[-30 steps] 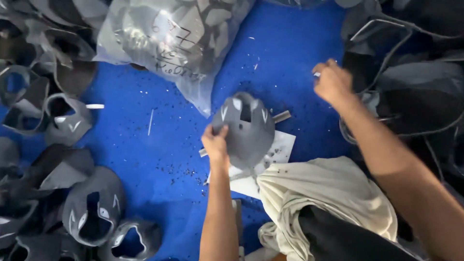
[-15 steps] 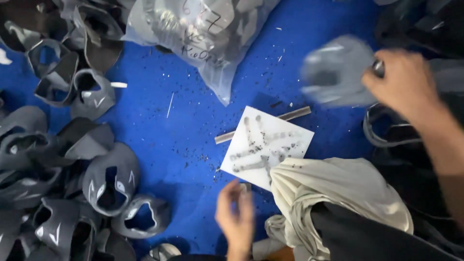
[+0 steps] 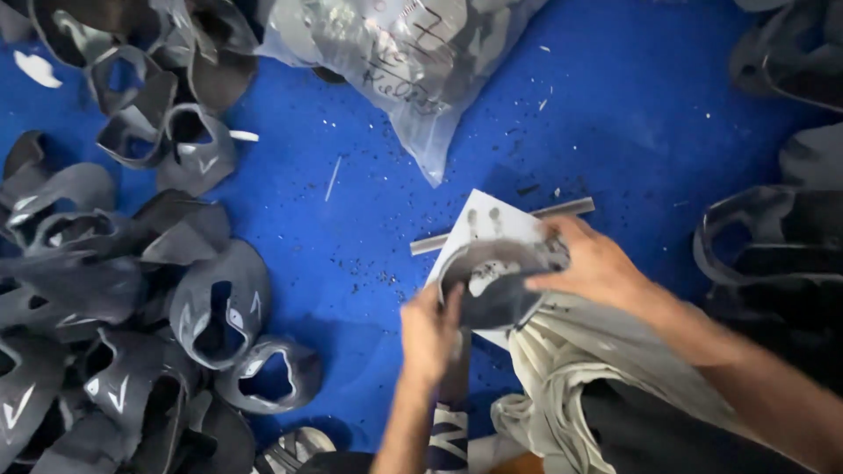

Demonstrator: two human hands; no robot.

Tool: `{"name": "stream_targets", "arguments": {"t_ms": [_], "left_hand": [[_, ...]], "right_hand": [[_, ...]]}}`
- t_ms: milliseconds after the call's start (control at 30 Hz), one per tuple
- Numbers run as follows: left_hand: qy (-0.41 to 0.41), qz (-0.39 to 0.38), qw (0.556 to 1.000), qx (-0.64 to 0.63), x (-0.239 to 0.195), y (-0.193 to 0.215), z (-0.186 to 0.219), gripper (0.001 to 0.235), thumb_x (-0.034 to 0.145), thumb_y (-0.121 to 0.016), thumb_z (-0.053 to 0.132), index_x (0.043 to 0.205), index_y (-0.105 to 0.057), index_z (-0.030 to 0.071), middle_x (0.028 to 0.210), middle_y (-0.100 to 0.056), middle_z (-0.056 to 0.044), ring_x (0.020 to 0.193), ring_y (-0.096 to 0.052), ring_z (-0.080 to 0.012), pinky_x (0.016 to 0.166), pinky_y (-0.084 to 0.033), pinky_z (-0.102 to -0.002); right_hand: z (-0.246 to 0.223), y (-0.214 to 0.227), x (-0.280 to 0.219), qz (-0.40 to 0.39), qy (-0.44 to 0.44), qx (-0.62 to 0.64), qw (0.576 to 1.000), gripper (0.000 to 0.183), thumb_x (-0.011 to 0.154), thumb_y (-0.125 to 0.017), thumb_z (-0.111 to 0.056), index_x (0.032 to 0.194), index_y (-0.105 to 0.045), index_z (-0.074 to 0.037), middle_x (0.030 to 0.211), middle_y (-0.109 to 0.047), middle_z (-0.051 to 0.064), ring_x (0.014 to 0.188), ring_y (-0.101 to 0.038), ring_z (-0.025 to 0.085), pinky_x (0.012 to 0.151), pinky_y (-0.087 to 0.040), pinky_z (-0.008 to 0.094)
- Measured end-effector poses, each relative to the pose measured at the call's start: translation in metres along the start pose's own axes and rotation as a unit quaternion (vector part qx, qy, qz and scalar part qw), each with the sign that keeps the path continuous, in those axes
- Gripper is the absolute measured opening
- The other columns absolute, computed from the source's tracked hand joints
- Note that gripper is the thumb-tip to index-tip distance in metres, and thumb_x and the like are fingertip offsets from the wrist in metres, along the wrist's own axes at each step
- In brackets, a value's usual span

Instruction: Punching alignment holes or markings into shoe upper components using a template and a hand tool struck with a mallet.

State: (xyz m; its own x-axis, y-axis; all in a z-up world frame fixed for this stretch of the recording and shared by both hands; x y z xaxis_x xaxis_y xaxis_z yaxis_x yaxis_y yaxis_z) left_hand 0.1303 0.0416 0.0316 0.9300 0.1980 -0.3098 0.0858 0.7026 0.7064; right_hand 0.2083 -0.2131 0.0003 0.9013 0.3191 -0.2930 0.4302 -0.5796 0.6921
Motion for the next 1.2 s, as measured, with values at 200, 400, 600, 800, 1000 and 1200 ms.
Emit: {"name": "stream_targets", "arguments": {"t_ms": [200,400,600,800,1000,1200], "left_hand": [[-0.353,0.097,0.926,-0.093,0.085,0.069,0.101,0.025,0.097,-0.063,0.005,0.121,-0.070,0.007,0.126,-0.071,-0.017,0.119,-0.069,-0.0356,0.103,-0.054,-0.039],[-0.201,0.000,0.979,-0.030,0.120,-0.065,-0.047,0.062,0.070,-0.052,-0.013,0.121,-0.074,0.016,0.123,-0.073,-0.013,0.116,-0.069,-0.0336,0.103,-0.052,-0.040],[-0.325,0.017,0.945,0.024,0.001,-0.060,-0.036,0.048,0.078,-0.062,-0.004,0.124,-0.061,0.008,0.141,-0.066,-0.014,0.138,-0.058,-0.0358,0.118,-0.039,-0.049],[-0.397,0.036,0.881,0.255,-0.013,-0.110,-0.050,0.047,0.088,-0.063,0.014,0.134,-0.063,0.007,0.142,-0.059,-0.024,0.131,-0.055,-0.0429,0.111,-0.041,-0.050],[-0.348,-0.014,0.915,0.206,-0.016,-0.118,-0.058,0.044,0.092,-0.056,0.014,0.135,-0.062,0.005,0.144,-0.061,-0.020,0.135,-0.057,-0.0405,0.111,-0.041,-0.050],[-0.369,0.012,0.888,0.275,-0.028,-0.147,-0.072,0.052,0.095,-0.052,0.017,0.143,-0.055,-0.005,0.150,-0.052,-0.027,0.138,-0.048,-0.0445,0.115,-0.035,-0.054]], "right_hand": [[-0.035,0.052,0.104,0.121,0.155,-0.002,0.980,0.054,0.092,-0.077,-0.023,0.142,-0.061,-0.030,0.134,-0.069,0.006,0.115,-0.073,0.028,0.096,-0.060,0.037],[0.032,-0.025,0.118,0.069,0.249,-0.148,0.955,0.083,0.073,-0.067,0.003,0.148,-0.057,-0.031,0.148,-0.055,0.006,0.096,-0.073,0.030,0.073,-0.060,0.040],[0.011,-0.058,-0.008,0.097,0.216,-0.275,0.932,0.072,0.078,-0.067,-0.008,0.148,-0.054,-0.019,0.160,-0.042,0.002,0.053,-0.066,0.018,0.046,-0.054,0.034],[0.013,-0.078,-0.024,0.013,0.199,-0.288,0.937,0.073,0.072,-0.069,-0.009,0.143,-0.057,-0.019,0.160,-0.038,0.014,0.053,-0.068,0.020,0.047,-0.056,0.035],[0.018,-0.072,-0.025,0.043,0.231,-0.227,0.945,0.059,0.077,-0.069,-0.013,0.136,-0.063,-0.017,0.161,-0.041,0.007,0.059,-0.069,0.023,0.053,-0.056,0.038],[0.024,-0.094,-0.020,-0.054,0.229,-0.332,0.914,0.061,0.072,-0.068,-0.015,0.132,-0.062,-0.007,0.156,-0.041,0.024,0.061,-0.072,0.023,0.052,-0.057,0.038]]}}
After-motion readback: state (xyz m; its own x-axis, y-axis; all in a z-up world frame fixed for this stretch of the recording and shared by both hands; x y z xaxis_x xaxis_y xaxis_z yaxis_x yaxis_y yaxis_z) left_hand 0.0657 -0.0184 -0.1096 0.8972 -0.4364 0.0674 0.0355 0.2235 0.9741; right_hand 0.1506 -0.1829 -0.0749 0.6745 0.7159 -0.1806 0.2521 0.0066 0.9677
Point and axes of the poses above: each hand's wrist, its own x-axis towards the middle knuckle, its own y-axis out of the back of the hand, z = x × y, the point moved 5 cm from there along x, towards the middle knuckle
